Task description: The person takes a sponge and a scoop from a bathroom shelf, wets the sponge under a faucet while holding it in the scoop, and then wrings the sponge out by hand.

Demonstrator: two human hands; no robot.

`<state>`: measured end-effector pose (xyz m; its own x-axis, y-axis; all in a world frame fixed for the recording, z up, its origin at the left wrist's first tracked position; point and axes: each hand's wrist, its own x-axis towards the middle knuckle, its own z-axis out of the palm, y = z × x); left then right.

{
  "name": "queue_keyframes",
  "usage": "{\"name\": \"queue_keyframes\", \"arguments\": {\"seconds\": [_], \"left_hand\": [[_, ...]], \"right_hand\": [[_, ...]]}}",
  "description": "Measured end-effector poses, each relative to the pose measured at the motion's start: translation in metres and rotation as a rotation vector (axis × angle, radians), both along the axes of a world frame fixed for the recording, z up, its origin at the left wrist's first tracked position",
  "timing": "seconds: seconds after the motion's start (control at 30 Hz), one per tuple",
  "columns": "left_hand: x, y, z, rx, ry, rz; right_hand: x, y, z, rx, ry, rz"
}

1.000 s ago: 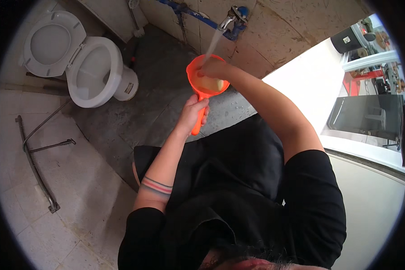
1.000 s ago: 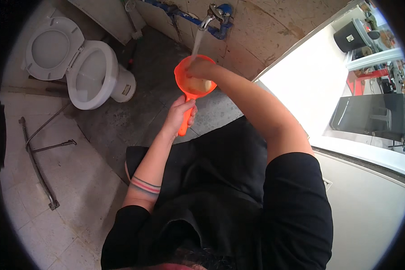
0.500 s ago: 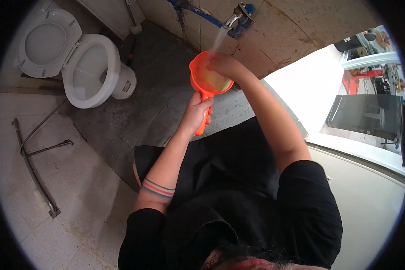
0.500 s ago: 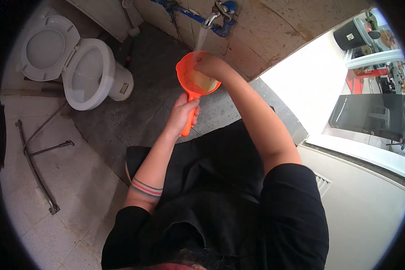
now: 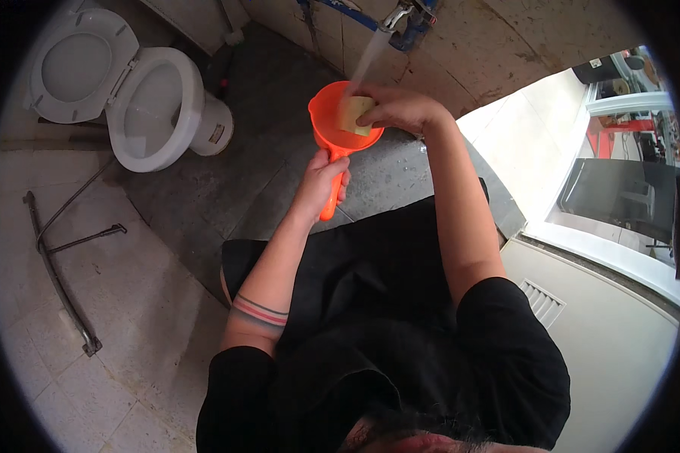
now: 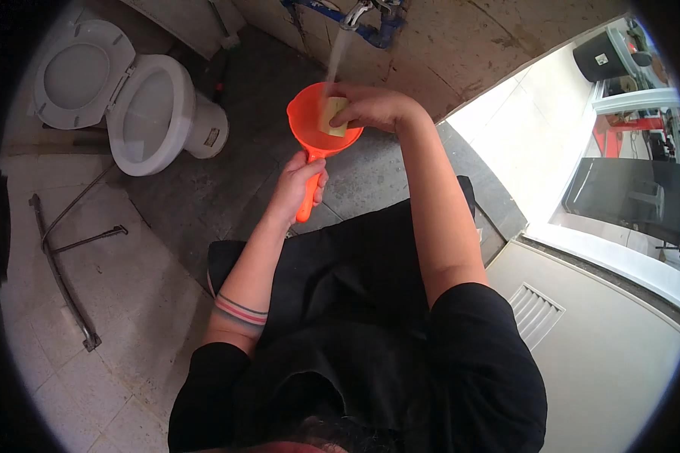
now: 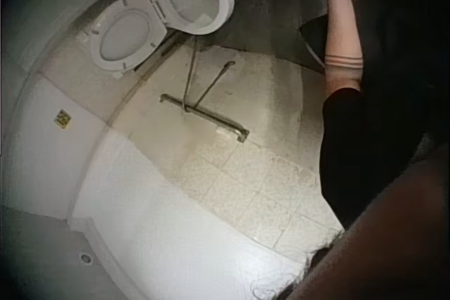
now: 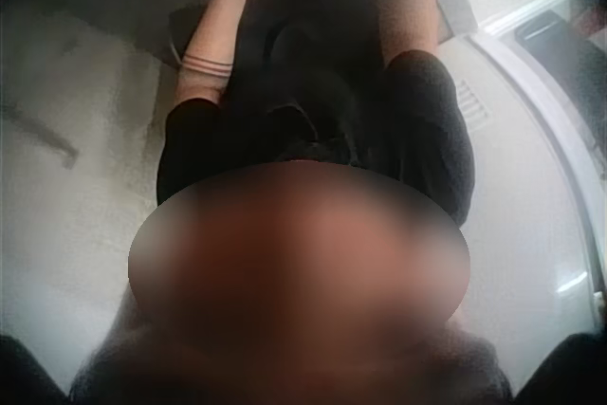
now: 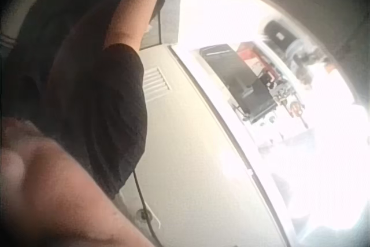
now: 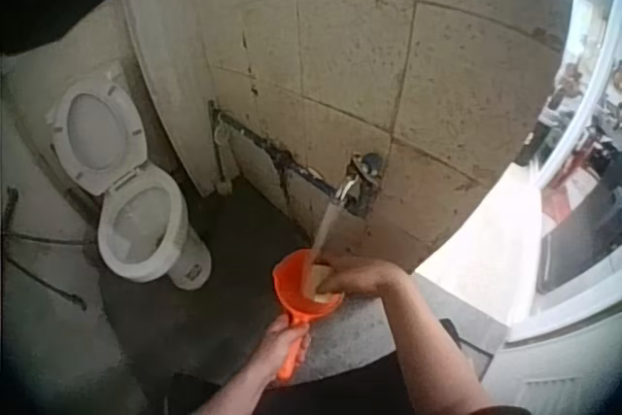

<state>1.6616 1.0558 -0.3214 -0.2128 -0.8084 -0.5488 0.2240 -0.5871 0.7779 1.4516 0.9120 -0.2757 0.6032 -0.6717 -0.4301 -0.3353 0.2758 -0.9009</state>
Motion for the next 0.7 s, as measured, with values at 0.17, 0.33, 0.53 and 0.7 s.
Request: {"name": "queue_keyframes", "arguments": {"seconds": [0.17, 0.33, 0.53, 0.7], "left_hand": [[-0.003, 0.000, 0.002, -0.008, -0.002, -0.003], [-0.003, 0.002, 0.000, 0.000, 0.045, -0.011], [-0.010, -0.002, 0.004, -0.041, 0.033, -0.014], [-0.003, -0.003, 0.000, 0.015, 0.050, 0.007]], "right_hand": [[0.010, -0.003, 0.002, -0.200, 0.244, 0.098], [0.034, -0.007, -0.003, -0.171, 0.441, 0.050], [0.063, 0.017, -0.053, -0.644, 0.886, -0.014], [0.051, 0.003, -0.046, -0.487, 0.706, 0.304]]}}
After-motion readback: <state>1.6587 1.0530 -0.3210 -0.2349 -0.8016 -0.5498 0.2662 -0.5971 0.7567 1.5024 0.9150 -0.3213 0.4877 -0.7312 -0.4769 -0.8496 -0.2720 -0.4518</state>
